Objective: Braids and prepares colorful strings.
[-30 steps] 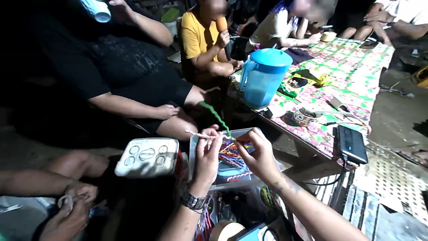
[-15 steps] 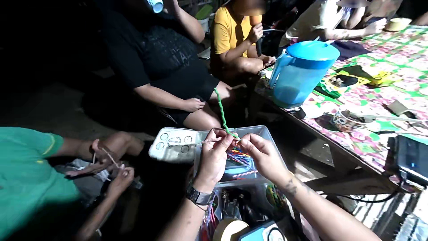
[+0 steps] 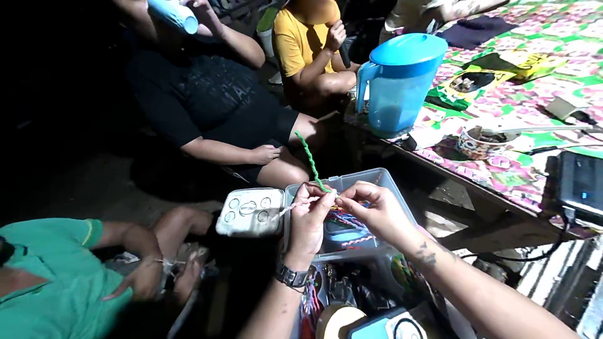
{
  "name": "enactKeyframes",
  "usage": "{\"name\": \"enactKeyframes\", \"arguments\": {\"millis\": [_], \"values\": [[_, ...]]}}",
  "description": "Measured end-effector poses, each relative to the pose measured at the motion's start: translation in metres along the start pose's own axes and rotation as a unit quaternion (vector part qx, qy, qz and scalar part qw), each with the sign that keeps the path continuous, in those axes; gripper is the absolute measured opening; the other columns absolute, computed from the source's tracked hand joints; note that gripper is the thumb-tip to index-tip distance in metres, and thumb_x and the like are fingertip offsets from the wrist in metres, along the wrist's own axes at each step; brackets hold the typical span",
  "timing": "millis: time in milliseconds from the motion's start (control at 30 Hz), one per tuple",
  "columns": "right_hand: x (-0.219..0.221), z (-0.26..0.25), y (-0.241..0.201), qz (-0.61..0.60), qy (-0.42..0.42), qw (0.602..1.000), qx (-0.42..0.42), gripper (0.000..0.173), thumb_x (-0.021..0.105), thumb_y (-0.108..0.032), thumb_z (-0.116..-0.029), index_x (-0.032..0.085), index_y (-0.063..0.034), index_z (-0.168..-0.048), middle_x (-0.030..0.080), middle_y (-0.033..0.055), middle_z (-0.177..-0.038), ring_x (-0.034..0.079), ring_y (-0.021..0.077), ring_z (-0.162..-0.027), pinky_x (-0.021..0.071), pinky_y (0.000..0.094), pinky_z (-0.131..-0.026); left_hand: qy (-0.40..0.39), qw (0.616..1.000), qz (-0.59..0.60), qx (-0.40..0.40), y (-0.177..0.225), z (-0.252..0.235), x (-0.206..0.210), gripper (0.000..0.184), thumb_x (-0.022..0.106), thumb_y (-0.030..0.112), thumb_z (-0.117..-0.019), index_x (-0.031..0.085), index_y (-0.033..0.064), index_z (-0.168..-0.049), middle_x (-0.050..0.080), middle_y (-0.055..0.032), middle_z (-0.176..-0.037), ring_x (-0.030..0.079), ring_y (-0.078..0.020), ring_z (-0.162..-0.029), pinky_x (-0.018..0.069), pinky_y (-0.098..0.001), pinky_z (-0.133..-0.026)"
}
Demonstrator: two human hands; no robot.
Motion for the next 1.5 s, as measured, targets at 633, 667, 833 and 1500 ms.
{"name": "enactKeyframes", "arguments": {"millis": [633,667,833,1500], "values": [[-0.002,0.001,0.0,-0.11,-0.041,0.987,0.108,0.009,0.069,-0.015,-0.0961,0.074,-0.009,-0.091,0.07,-0.0064,-0.082,0.063,-0.0009,-0.073,0.0531,0.0172,-0.07,0.034,0.998,-0.044,-0.009,0.004,0.0,0.004,0.016,0.065,-0.009,-0.0882,0.061,0.003,-0.097,0.068,0.0001,-0.088,0.067,-0.0054,-0.08,0.0585,-0.0227,-0.076],[0.002,-0.001,-0.001,-0.12,-0.031,0.986,0.111,0.007,0.07,-0.014,-0.0943,0.073,-0.0098,-0.089,0.069,-0.007,-0.079,0.063,-0.001,-0.071,0.0527,0.0172,-0.068,0.043,0.998,-0.049,-0.012,0.006,0.0,0.002,0.016,0.065,-0.009,-0.088,0.061,0.0024,-0.098,0.068,0.0002,-0.088,0.067,-0.0052,-0.08,0.0585,-0.0226,-0.077],[0.021,-0.008,0.004,-0.069,0.023,0.995,0.067,0.01,0.075,-0.009,-0.0883,0.066,-0.0099,-0.085,0.069,-0.0066,-0.079,0.062,-0.0021,-0.068,0.0528,0.0158,-0.065,0.014,0.996,-0.083,-0.031,0.011,0.003,-0.015,0.01,0.066,-0.005,-0.0901,0.063,0.0021,-0.095,0.067,-0.0004,-0.085,0.065,-0.0055,-0.075,0.0557,-0.0211,-0.069],[0.02,-0.023,-0.008,0.283,-0.076,0.899,-0.324,0.023,0.054,-0.017,-0.1033,0.072,-0.0059,-0.096,0.067,0.0176,-0.097,0.063,0.0326,-0.098,0.0437,0.05,-0.095,0.143,0.952,-0.267,0.048,0.043,-0.007,-0.067,0.01,0.069,0.005,-0.0936,0.071,-0.0033,-0.098,0.07,-0.0058,-0.088,0.065,-0.0063,-0.08,0.0544,-0.0255,-0.078]]}}
Point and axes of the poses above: each hand's wrist, its own z-axis away from the middle knuckle, its own x-axis out of the palm, y = z × x, the point moved 2 cm from there along -z, towards the middle knuckle
